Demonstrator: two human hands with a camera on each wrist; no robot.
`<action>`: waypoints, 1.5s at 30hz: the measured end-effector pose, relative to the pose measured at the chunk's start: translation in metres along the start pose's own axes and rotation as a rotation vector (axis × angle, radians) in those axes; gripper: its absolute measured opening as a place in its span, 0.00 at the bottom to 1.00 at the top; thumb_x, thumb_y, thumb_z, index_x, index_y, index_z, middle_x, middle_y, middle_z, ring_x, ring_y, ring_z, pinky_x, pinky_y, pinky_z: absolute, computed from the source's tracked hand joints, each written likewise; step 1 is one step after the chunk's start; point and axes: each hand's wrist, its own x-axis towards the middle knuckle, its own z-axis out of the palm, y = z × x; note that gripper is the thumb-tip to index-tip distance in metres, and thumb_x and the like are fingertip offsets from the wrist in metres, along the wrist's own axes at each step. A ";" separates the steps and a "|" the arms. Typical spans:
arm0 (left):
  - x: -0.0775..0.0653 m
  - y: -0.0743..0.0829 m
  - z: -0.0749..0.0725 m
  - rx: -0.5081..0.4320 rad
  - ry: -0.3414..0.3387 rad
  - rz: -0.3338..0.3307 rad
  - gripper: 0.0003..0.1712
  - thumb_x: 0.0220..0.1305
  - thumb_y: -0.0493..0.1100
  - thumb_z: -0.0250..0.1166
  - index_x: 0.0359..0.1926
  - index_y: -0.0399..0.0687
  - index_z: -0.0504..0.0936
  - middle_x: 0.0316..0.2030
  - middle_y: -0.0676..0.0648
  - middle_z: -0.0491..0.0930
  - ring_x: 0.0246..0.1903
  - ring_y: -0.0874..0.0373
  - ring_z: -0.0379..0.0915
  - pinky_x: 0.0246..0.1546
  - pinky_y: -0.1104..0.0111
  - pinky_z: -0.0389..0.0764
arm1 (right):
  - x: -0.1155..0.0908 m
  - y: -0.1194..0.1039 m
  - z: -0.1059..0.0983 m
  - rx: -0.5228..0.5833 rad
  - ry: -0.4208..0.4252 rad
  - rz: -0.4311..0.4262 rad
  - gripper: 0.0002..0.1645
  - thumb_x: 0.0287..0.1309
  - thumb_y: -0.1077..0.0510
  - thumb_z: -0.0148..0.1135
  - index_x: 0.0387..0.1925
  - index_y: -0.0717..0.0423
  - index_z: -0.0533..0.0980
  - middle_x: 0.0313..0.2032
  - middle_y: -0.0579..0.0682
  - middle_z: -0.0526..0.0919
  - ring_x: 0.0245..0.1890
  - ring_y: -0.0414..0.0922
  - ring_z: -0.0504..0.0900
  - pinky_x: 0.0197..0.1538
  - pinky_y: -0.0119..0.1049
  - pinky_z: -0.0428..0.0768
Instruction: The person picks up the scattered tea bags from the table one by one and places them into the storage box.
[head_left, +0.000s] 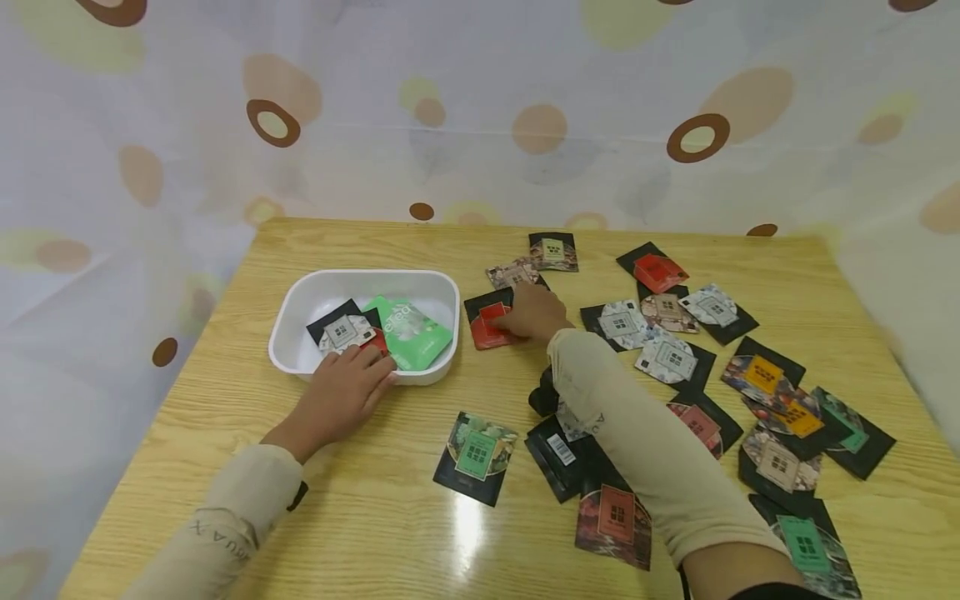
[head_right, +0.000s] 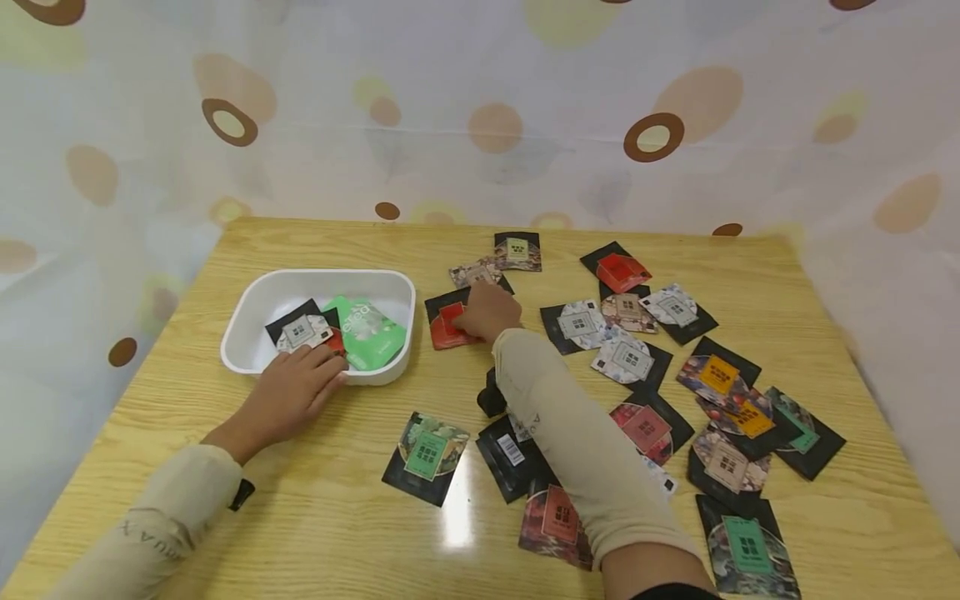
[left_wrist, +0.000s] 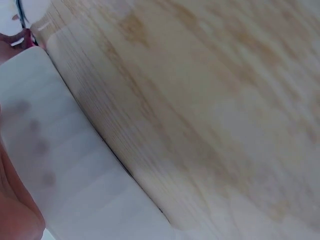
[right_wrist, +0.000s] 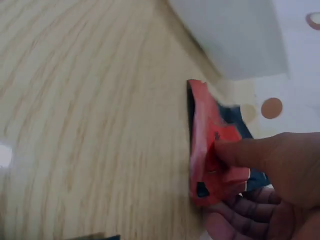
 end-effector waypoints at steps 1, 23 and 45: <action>0.000 0.000 0.000 0.001 -0.003 0.002 0.12 0.71 0.52 0.48 0.45 0.56 0.74 0.43 0.50 0.74 0.43 0.52 0.68 0.43 0.57 0.68 | -0.001 0.002 -0.003 0.047 -0.010 -0.014 0.20 0.55 0.44 0.62 0.23 0.53 0.67 0.19 0.45 0.67 0.19 0.42 0.67 0.23 0.33 0.64; 0.003 0.002 0.005 -0.020 -0.043 -0.008 0.13 0.71 0.53 0.47 0.47 0.56 0.74 0.45 0.50 0.74 0.45 0.52 0.68 0.46 0.56 0.69 | -0.044 -0.080 -0.028 0.340 0.132 -0.233 0.18 0.57 0.54 0.63 0.47 0.59 0.76 0.38 0.53 0.86 0.34 0.44 0.84 0.35 0.34 0.79; 0.000 0.001 -0.005 0.026 -0.024 0.000 0.12 0.70 0.53 0.50 0.45 0.54 0.73 0.41 0.48 0.73 0.42 0.52 0.67 0.42 0.58 0.69 | -0.120 -0.047 -0.010 -0.107 -0.091 -0.465 0.13 0.55 0.50 0.64 0.38 0.55 0.81 0.28 0.47 0.83 0.26 0.39 0.78 0.32 0.34 0.76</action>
